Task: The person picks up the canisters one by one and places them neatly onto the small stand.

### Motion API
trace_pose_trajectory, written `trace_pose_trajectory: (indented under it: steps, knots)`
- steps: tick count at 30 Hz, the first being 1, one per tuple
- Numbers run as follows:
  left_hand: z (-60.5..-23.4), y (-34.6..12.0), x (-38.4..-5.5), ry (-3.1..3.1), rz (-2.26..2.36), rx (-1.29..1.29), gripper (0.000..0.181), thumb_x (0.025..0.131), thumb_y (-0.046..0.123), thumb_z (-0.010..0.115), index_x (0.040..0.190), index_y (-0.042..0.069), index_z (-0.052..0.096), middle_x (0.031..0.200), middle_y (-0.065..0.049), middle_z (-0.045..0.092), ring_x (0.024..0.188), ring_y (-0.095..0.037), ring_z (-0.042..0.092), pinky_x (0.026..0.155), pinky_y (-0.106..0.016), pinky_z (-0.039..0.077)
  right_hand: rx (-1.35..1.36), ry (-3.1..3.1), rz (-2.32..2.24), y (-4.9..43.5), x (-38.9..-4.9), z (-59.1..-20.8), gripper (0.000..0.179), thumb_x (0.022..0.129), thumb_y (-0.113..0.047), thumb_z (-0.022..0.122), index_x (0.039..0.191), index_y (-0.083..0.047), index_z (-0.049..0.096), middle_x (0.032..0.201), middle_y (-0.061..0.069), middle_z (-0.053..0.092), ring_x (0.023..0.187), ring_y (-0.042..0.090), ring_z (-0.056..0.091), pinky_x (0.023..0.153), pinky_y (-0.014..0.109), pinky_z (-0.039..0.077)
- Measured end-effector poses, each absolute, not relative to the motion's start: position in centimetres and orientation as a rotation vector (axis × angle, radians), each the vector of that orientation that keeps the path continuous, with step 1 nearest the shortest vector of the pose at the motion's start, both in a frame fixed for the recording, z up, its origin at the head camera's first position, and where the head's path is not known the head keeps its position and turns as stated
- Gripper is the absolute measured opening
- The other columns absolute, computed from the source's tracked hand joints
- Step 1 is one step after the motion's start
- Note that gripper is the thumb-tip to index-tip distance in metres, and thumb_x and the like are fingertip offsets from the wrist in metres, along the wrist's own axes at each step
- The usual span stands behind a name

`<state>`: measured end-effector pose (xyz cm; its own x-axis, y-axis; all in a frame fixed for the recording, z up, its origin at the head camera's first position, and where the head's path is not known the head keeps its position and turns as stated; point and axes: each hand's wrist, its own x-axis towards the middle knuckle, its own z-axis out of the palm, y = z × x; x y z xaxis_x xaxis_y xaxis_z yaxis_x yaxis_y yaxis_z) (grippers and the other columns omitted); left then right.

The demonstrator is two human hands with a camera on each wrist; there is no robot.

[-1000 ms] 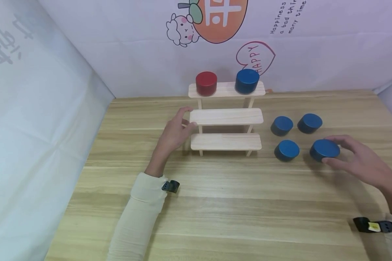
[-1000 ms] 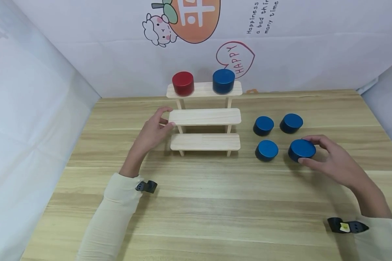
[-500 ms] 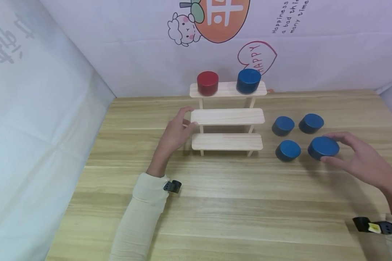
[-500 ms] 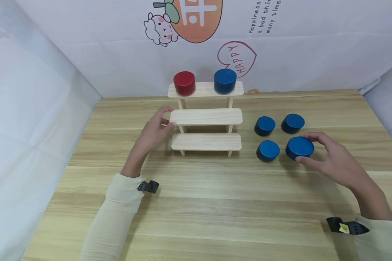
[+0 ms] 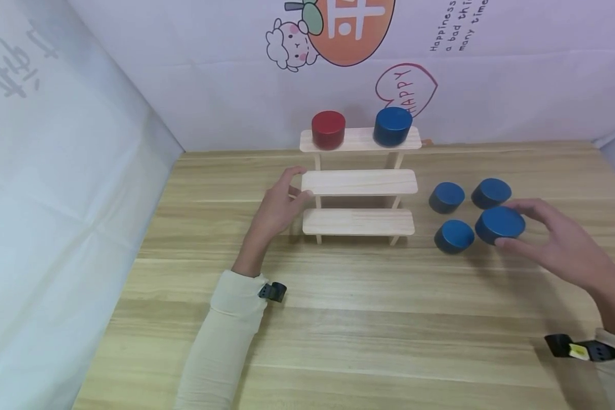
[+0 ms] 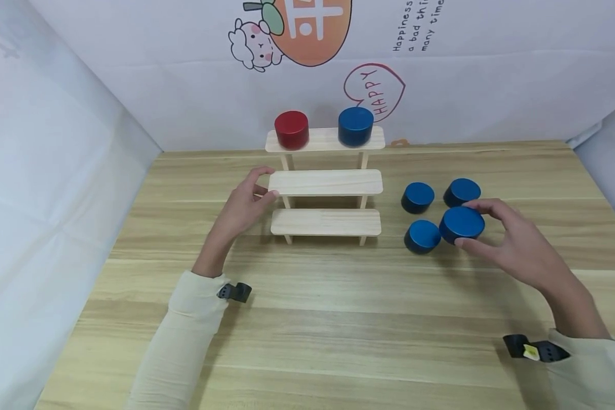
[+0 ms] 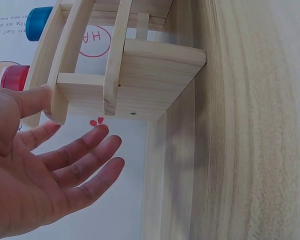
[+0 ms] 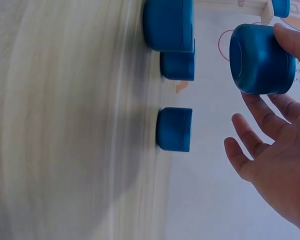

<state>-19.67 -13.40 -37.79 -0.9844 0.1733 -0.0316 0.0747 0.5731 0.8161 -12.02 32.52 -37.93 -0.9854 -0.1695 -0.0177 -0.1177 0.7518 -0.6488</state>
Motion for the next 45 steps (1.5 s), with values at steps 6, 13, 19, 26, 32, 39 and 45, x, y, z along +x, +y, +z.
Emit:
trace_pose_trajectory:
  steps: [6,13,19,26,32,39,45]
  knots:
    - [-37.7,-13.4,-19.6,2.689,1.387,0.21,0.054,0.1,0.029,0.058,0.15,0.021,0.041,0.123,-0.018,0.063,0.109,-0.03,0.062,0.082,-0.048,0.052,-0.224,2.843,-1.075,31.4,-12.6,-37.2,0.069,0.091,-0.026,0.075,0.147,-0.005,0.04,0.152,0.03,0.032,0.139,0.057,0.02,0.102,0.077,0.014]
    - [-37.7,-13.5,-19.6,2.697,1.385,0.213,0.053,0.099,0.029,0.059,0.149,0.021,0.043,0.122,-0.016,0.063,0.109,-0.028,0.062,0.082,-0.048,0.052,-0.224,2.817,-1.153,29.3,-13.5,-36.3,0.069,0.09,-0.026,0.076,0.146,-0.005,0.042,0.151,0.026,0.035,0.139,0.054,0.025,0.1,0.078,0.017]
    - [-37.7,-13.3,-19.8,2.693,1.371,0.225,0.053,0.099,0.03,0.058,0.149,0.022,0.044,0.124,-0.015,0.063,0.111,-0.026,0.061,0.083,-0.048,0.051,-0.264,2.842,-1.152,27.6,-13.8,-35.7,0.068,0.091,-0.027,0.075,0.147,-0.005,0.043,0.144,0.024,0.042,0.13,0.052,0.035,0.096,0.074,0.026]
    - [-37.5,-13.4,-19.7,2.711,1.355,0.234,0.052,0.098,0.03,0.059,0.148,0.022,0.045,0.121,-0.014,0.064,0.108,-0.026,0.062,0.082,-0.047,0.052,-0.331,2.814,-1.207,25.5,-14.5,-35.1,0.066,0.09,-0.022,0.077,0.145,-0.004,0.045,0.141,0.021,0.046,0.129,0.044,0.04,0.101,0.066,0.03]
    - [-37.6,-13.5,-19.7,2.708,1.355,0.228,0.052,0.099,0.03,0.059,0.148,0.023,0.045,0.122,-0.015,0.064,0.108,-0.025,0.062,0.082,-0.046,0.052,-0.29,2.861,-1.195,23.5,-15.0,-34.6,0.07,0.089,-0.028,0.078,0.144,0.0,0.045,0.142,0.024,0.046,0.129,0.048,0.04,0.101,0.067,0.032]
    - [-37.5,-13.6,-19.6,2.705,1.358,0.219,0.053,0.099,0.03,0.06,0.149,0.023,0.044,0.121,-0.017,0.064,0.107,-0.028,0.063,0.081,-0.047,0.053,-0.188,2.902,-1.161,21.3,-15.3,-34.5,0.076,0.088,-0.039,0.077,0.146,-0.002,0.043,0.146,0.025,0.043,0.131,0.052,0.038,0.096,0.07,0.035]
    - [-37.5,-13.7,-19.6,2.707,1.362,0.238,0.053,0.099,0.03,0.06,0.15,0.022,0.043,0.121,-0.018,0.064,0.107,-0.028,0.063,0.081,-0.047,0.053,-0.19,2.928,-1.226,19.9,-15.1,-34.7,0.078,0.087,-0.039,0.078,0.145,0.0,0.043,0.144,0.025,0.045,0.13,0.049,0.041,0.098,0.067,0.036]
